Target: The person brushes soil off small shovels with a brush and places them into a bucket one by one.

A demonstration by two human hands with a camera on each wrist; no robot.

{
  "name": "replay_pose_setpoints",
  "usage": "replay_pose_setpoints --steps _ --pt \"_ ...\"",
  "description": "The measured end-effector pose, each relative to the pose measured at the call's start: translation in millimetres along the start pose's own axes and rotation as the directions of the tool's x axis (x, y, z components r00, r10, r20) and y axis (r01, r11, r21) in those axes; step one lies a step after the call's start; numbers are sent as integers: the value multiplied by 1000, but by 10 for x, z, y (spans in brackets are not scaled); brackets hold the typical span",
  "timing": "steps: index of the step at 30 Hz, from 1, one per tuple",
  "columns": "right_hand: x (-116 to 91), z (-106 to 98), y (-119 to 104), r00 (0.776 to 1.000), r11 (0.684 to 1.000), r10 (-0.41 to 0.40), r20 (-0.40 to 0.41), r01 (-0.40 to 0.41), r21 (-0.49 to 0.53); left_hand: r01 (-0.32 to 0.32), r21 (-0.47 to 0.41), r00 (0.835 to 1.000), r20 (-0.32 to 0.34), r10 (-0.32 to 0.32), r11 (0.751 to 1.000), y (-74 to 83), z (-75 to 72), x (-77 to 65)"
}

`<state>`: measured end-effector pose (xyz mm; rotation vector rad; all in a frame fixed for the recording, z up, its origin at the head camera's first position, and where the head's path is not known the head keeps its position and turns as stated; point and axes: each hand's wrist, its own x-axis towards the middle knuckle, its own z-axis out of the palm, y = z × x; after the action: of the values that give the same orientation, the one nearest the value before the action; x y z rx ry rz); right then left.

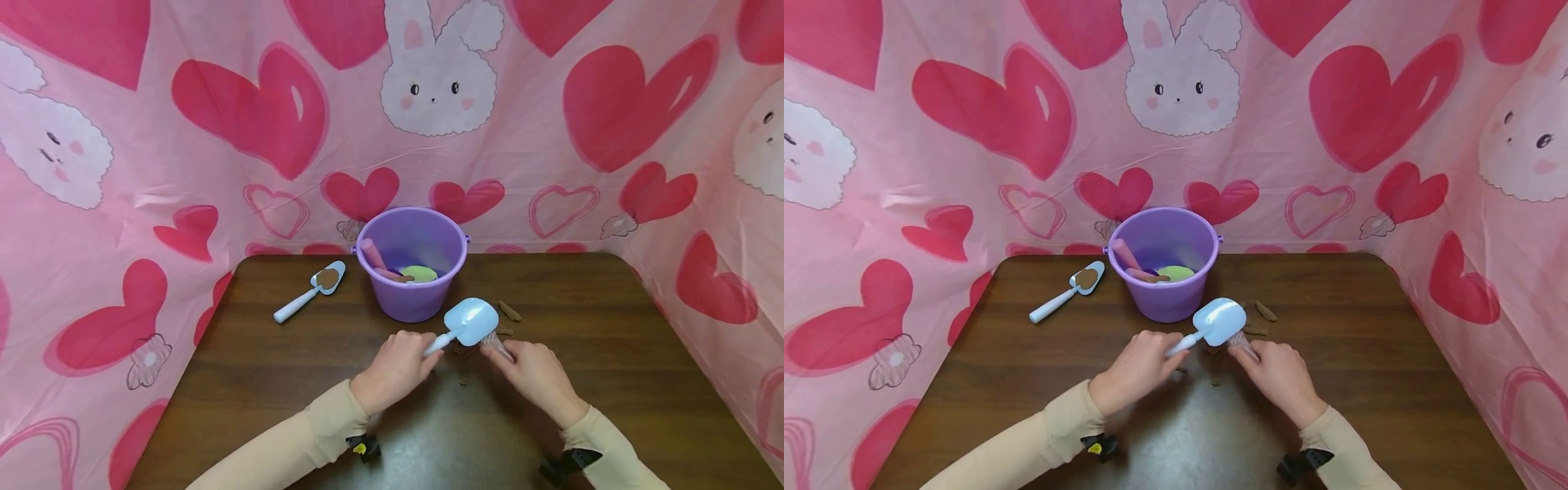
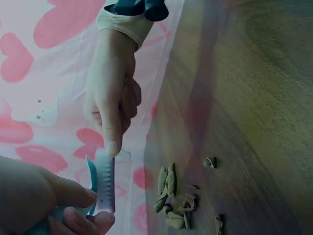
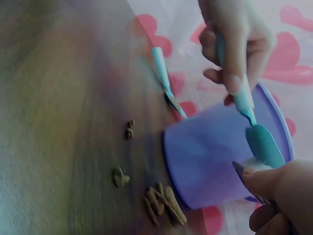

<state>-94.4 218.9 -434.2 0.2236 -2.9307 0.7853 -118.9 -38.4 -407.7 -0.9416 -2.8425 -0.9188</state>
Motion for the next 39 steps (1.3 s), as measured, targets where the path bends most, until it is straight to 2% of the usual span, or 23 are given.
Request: replay_pose_setpoints --steps 9,13,18,21,25,28,32,36,39 --pt "33 -143 140 998 999 42 -55 -43 -20 29 -38 999 38 -28 999 -15 -24 -20" --pt "38 -168 163 997 998 57 -47 -58 -15 38 -19 999 5 -38 999 -4 -85 -36" --pt "10 -150 217 997 997 81 -3 -81 -1 10 -39 996 -83 -13 999 38 -291 -47" --pt "-9 -122 243 996 996 82 45 -83 26 -3 -51 991 -137 -4 999 54 -483 -25" --pt "-26 -102 253 995 997 49 81 -54 51 -1 -19 980 -201 -3 1000 55 -757 40" --pt "-38 -111 241 996 999 36 81 -38 29 20 -4 972 -234 -20 1000 9 -919 121" --pt "-56 -111 205 993 998 62 101 -62 -6 75 35 962 -267 -63 997 -91 -1037 253" --pt "-70 -89 163 983 993 117 143 -117 -10 148 128 947 -304 -104 981 -182 -1049 358" --pt "-74 -66 134 979 991 131 156 -132 -5 177 160 946 -302 -122 971 -252 -1010 417"
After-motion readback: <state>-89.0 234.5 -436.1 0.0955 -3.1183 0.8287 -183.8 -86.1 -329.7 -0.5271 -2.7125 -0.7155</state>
